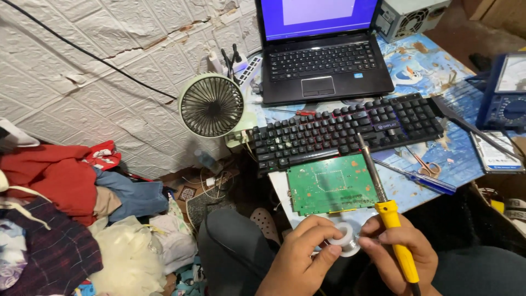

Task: Soldering and disassembling components on a circuit board using a soldering iron and screwdriver at a repair bench.

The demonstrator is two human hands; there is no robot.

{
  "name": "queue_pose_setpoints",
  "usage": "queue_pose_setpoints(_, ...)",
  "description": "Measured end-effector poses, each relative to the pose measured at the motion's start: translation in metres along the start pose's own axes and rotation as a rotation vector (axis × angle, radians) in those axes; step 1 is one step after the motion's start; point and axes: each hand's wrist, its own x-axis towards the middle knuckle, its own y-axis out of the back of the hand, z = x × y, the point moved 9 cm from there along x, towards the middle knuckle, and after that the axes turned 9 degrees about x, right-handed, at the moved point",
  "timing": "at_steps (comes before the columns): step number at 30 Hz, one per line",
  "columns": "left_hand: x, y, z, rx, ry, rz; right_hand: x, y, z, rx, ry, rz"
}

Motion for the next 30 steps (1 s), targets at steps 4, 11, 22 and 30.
queue_pose_setpoints(4,-0.002,-0.017,-0.001,-0.057,-0.019,-0.020,0.006,0.014,0.002,0.014,-0.013,-0.039)
queue_pose_setpoints(11,-0.007,-0.050,-0.029,-0.179,0.053,0.226,0.005,0.007,-0.013,-0.022,-0.039,-0.117)
queue_pose_setpoints(22,0.002,-0.054,-0.018,-0.120,0.148,-0.022,0.006,0.027,-0.013,-0.017,0.006,-0.036)
queue_pose_setpoints(30,-0.004,-0.036,-0.023,-0.030,0.061,0.261,0.014,0.014,-0.025,-0.039,-0.008,-0.122)
